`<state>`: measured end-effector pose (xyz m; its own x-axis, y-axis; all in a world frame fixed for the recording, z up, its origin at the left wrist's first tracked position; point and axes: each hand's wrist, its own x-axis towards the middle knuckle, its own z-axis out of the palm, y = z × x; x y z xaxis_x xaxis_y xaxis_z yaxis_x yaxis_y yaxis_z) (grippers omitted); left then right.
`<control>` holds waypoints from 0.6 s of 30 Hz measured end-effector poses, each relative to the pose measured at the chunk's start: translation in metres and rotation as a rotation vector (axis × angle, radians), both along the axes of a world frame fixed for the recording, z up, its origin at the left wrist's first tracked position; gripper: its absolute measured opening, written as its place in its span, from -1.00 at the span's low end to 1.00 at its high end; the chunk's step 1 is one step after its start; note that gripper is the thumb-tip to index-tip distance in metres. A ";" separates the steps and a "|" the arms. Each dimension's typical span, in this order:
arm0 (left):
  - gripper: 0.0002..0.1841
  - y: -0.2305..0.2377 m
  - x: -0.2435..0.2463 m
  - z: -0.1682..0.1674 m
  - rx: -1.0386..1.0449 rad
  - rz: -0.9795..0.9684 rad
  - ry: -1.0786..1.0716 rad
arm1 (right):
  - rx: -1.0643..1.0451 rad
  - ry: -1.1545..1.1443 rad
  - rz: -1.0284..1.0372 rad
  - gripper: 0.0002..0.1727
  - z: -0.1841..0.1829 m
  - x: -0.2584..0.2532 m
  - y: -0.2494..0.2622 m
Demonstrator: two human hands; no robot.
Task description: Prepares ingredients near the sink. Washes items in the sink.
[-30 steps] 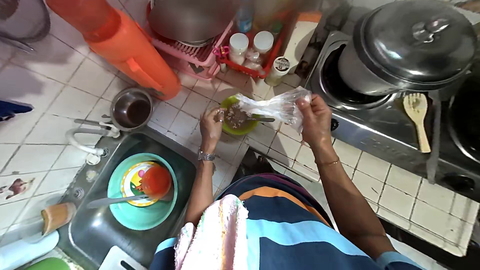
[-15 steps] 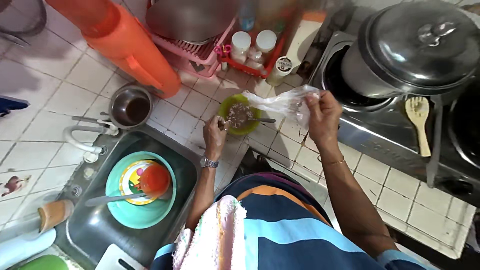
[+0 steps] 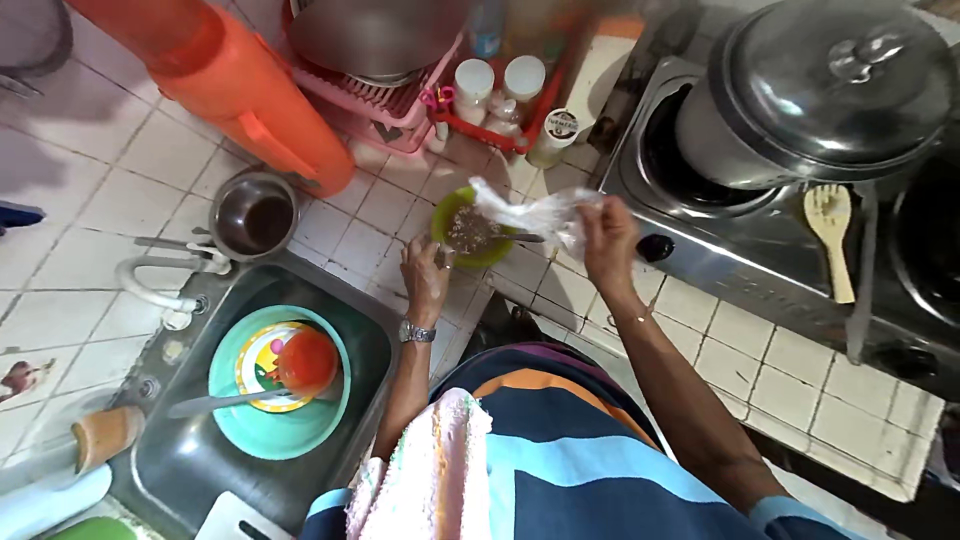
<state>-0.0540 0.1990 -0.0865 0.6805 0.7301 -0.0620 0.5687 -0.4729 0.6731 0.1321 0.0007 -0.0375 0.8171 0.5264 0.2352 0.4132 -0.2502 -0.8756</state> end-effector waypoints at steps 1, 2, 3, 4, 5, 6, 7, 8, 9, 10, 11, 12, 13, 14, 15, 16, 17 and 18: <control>-0.61 -0.001 0.000 0.001 -0.028 0.000 -0.002 | -0.038 0.038 0.002 -0.72 -0.011 -0.002 0.001; -0.53 0.000 0.002 0.004 -0.062 -0.001 -0.017 | -0.051 0.066 -0.006 -0.72 -0.019 0.000 0.001; -0.52 0.000 0.005 0.010 -0.107 0.003 -0.040 | -0.038 0.082 -0.016 -0.71 -0.023 0.005 0.002; -0.59 -0.003 0.004 0.015 -0.172 0.017 -0.058 | -0.025 0.106 -0.028 -0.70 -0.026 0.008 0.000; -0.67 -0.009 0.002 0.020 -0.243 0.029 -0.080 | -0.004 0.150 -0.041 -0.71 -0.027 0.008 -0.005; -0.73 -0.013 0.003 0.025 -0.322 0.031 -0.111 | 0.033 0.202 -0.056 -0.73 -0.028 0.010 -0.006; -0.77 -0.018 0.005 0.029 -0.390 0.015 -0.140 | 0.077 0.273 -0.070 -0.76 -0.029 0.013 -0.007; -0.77 -0.023 0.008 0.033 -0.456 -0.008 -0.153 | 0.129 0.360 -0.088 -0.80 -0.030 0.013 -0.007; -0.75 -0.029 0.011 0.036 -0.526 -0.045 -0.152 | 0.181 0.454 -0.108 -0.84 -0.032 0.013 -0.007; -0.74 -0.035 0.015 0.038 -0.596 -0.079 -0.152 | 0.224 0.548 -0.129 -0.85 -0.035 0.012 -0.007; -0.73 -0.041 0.020 0.038 -0.662 -0.104 -0.165 | 0.263 0.652 -0.152 -0.85 -0.038 0.011 -0.007; -0.72 -0.046 0.025 0.036 -0.729 -0.118 -0.186 | 0.303 0.763 -0.172 -0.84 -0.041 0.010 -0.008; -0.70 -0.051 0.031 0.034 -0.782 -0.125 -0.201 | 0.348 0.867 -0.184 -0.82 -0.042 0.008 -0.009; -0.66 -0.056 0.036 0.033 -0.821 -0.133 -0.207 | 0.396 0.958 -0.184 -0.79 -0.044 0.005 -0.010; -0.64 -0.060 0.042 0.034 -0.849 -0.139 -0.217 | 0.439 1.033 -0.181 -0.77 -0.045 0.003 -0.013; -0.63 -0.064 0.048 0.036 -0.859 -0.144 -0.233 | 0.466 1.090 -0.177 -0.77 -0.045 0.000 -0.014; -0.63 -0.068 0.053 0.040 -0.854 -0.145 -0.257 | 0.478 1.127 -0.179 -0.77 -0.044 -0.004 -0.014; -0.66 -0.072 0.058 0.043 -0.835 -0.132 -0.288 | 0.488 1.151 -0.188 -0.77 -0.042 -0.008 -0.014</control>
